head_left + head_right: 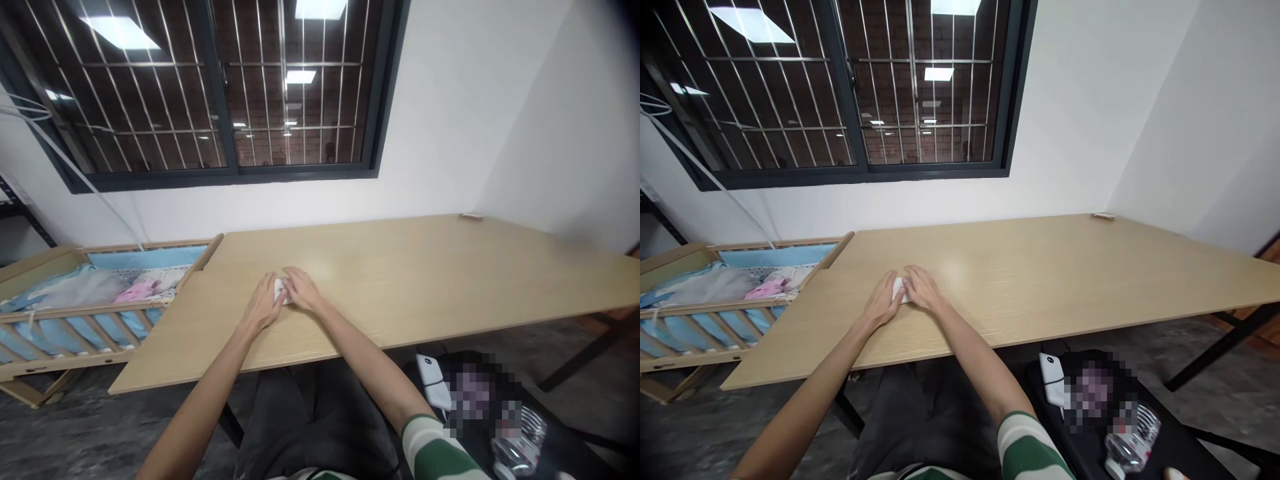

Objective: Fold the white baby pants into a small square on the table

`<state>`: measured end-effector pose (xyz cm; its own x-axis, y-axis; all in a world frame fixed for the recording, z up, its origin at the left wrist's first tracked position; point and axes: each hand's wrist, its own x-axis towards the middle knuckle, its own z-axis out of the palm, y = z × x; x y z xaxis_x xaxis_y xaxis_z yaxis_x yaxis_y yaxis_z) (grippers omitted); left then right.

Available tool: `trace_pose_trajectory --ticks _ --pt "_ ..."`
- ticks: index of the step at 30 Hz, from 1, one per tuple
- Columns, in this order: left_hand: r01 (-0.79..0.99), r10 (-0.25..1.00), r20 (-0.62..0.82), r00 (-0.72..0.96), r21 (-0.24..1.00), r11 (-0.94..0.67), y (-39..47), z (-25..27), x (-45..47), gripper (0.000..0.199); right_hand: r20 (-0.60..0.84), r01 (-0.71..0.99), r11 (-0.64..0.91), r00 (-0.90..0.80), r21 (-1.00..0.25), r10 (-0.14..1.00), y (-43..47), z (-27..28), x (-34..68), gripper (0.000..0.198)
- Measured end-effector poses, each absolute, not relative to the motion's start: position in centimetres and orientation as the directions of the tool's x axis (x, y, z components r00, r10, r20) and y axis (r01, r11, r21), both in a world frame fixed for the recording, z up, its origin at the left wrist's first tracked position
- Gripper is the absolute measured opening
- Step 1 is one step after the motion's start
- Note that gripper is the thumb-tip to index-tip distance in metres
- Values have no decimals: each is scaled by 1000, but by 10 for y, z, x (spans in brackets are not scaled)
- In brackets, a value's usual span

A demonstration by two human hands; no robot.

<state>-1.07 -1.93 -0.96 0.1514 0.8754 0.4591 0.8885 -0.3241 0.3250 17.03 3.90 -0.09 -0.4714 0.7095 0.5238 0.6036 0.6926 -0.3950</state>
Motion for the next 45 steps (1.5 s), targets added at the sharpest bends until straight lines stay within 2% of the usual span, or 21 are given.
trace_pose_trajectory --ticks 3,6,17,20,24,26,29,34,39,42,45 --pt "882 884 382 269 272 -386 -20 -21 -9 74 399 591 743 -628 -313 668 33 -8 162 58" --pt "899 909 328 258 262 -350 -18 -30 -13 78 310 611 737 -668 -290 676 34 -13 163 59" --pt "948 949 285 137 239 -209 -14 -38 -27 90 243 688 637 -590 -348 770 38 -10 190 70" --pt "948 935 321 154 219 -232 -17 -32 -29 87 279 691 623 -557 -365 782 36 -6 199 71" --pt "927 895 380 234 189 -323 -24 -16 -32 68 376 607 720 -614 -337 694 31 -1 202 65" --pt "921 886 391 249 186 -342 -26 -11 -33 58 374 577 744 -643 -336 668 30 -2 199 65" --pt "921 885 397 243 192 -339 -29 -11 -34 57 346 557 749 -666 -359 661 31 -7 195 69" --pt "919 885 411 217 219 -327 -28 -17 -33 58 373 526 721 -623 -451 688 38 -16 197 69" --pt "899 865 467 183 277 -340 -25 -13 -33 38 461 439 708 -546 -553 700 43 -21 196 56" --pt "884 848 518 113 336 -324 -24 -8 -33 32 473 330 613 -414 -718 777 46 -19 191 43" --pt "863 846 533 31 412 -292 -24 -6 -31 34 447 119 487 -257 -865 857 55 -11 183 37"
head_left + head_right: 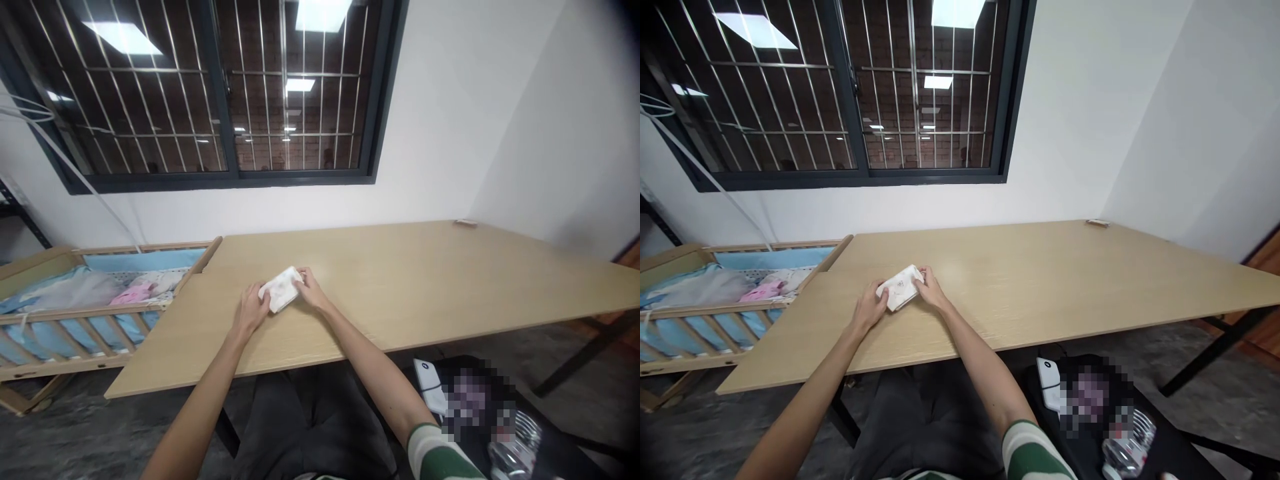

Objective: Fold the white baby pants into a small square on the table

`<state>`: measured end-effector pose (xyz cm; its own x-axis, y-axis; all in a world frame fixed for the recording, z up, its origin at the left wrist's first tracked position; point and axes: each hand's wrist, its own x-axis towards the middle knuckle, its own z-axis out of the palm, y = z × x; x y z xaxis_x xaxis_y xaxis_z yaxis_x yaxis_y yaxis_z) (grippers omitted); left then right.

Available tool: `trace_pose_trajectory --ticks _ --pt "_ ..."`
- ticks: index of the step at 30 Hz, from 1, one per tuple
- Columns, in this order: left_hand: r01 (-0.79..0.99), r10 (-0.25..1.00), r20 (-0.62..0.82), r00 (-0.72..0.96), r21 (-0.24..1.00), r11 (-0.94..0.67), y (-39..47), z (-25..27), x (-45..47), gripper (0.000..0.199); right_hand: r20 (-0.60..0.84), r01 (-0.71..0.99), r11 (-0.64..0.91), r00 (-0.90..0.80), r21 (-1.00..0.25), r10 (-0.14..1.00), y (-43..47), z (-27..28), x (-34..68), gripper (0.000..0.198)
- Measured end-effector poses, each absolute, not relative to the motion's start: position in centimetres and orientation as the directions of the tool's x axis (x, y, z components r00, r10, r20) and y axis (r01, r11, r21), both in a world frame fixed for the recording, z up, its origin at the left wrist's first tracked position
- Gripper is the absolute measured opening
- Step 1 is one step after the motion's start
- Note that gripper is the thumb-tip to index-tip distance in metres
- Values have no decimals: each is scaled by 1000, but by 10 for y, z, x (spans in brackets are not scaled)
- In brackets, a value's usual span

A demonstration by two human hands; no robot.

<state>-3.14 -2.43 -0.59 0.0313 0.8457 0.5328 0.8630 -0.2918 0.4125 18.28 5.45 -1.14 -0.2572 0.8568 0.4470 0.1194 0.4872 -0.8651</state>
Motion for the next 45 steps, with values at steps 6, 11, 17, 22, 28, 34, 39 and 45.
trace_pose_trajectory --ticks 6,11,17,22,28,34,39,45 --pt "850 903 431 3 474 -230 -27 -7 -30 36 344 164 370 -168 -914 924 82 -1 174 49" --pt "885 949 311 59 423 -194 -29 -7 -26 28 334 363 393 -216 -844 917 98 -8 176 46" --pt "918 961 266 73 359 -169 -31 -5 -21 28 354 433 424 -235 -796 905 101 -17 167 31" --pt "930 946 323 25 339 -140 -35 4 -28 23 360 464 426 -228 -777 905 95 -13 166 24" --pt "904 896 410 169 298 -306 -48 17 -17 22 344 534 419 -239 -735 908 84 -7 178 37" --pt "888 892 359 274 261 -378 -78 0 14 39 268 587 384 -278 -713 922 83 -7 172 35" --pt "936 896 410 172 216 -278 -95 -19 35 60 266 616 393 -291 -683 919 80 4 160 38" --pt "924 890 418 183 235 -300 -103 -28 45 63 378 503 728 -630 -466 678 37 32 154 54"
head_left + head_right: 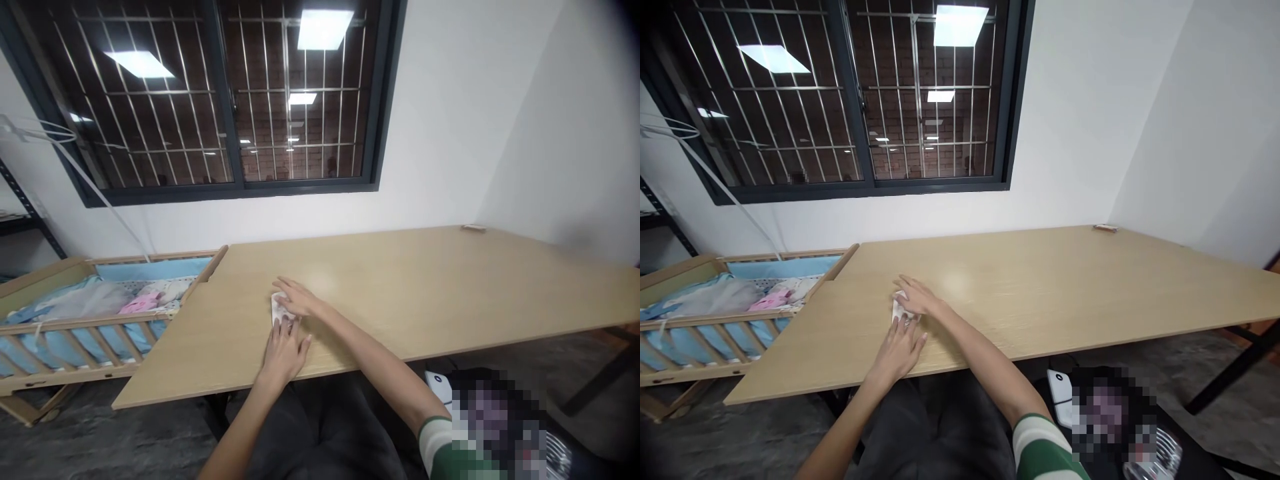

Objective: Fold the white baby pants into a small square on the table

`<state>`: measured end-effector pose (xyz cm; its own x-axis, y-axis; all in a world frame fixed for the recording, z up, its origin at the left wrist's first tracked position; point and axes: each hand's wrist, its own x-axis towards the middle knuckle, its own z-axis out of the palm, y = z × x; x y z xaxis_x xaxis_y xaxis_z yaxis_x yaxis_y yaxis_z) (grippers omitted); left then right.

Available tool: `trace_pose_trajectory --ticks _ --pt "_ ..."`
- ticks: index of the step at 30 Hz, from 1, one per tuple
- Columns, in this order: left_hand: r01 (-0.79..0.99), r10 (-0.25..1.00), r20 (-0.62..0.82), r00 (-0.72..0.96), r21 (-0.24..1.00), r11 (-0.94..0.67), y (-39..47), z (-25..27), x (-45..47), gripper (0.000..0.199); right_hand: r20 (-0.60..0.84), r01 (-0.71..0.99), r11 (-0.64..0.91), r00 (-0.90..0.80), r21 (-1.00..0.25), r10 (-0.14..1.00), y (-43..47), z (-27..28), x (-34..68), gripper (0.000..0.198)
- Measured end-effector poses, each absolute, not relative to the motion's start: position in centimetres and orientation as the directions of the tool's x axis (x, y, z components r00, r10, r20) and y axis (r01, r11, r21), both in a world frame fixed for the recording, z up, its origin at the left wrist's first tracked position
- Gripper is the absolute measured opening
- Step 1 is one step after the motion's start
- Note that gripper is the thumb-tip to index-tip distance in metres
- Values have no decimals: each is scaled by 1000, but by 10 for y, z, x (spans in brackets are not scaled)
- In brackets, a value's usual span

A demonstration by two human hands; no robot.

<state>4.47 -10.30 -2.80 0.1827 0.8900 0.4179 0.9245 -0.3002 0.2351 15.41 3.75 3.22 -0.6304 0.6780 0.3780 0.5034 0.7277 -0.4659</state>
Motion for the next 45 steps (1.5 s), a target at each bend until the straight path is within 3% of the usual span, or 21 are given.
trace_pose_trajectory --ticks 6,12,18,25,29,32,35,39,45 --pt "887 892 416 176 326 -327 -100 -18 36 59 288 270 835 -850 -480 441 1 49 152 51" --pt "909 900 403 162 294 -296 -101 -20 61 61 158 237 813 -915 -531 370 13 25 143 49" --pt "942 918 390 72 275 -191 -104 -26 66 69 153 264 773 -894 -576 420 46 2 145 47" --pt "944 928 364 81 270 -189 -102 -27 58 70 146 446 730 -795 -518 589 96 2 159 53" --pt "943 937 340 81 277 -182 -104 -28 60 71 119 480 719 -786 -502 607 108 -3 159 59" --pt "921 931 353 91 325 -213 -103 -26 55 65 140 458 701 -775 -546 616 110 -6 159 62" --pt "906 931 364 -16 399 -140 -100 -15 35 54 220 452 606 -653 -654 725 113 -6 164 65" --pt "906 926 278 -256 403 130 -91 7 -4 48 304 381 440 -366 -813 879 111 -3 172 56" --pt "907 957 104 -270 362 216 -62 20 -10 55 274 356 412 -378 -839 884 88 -1 169 27"
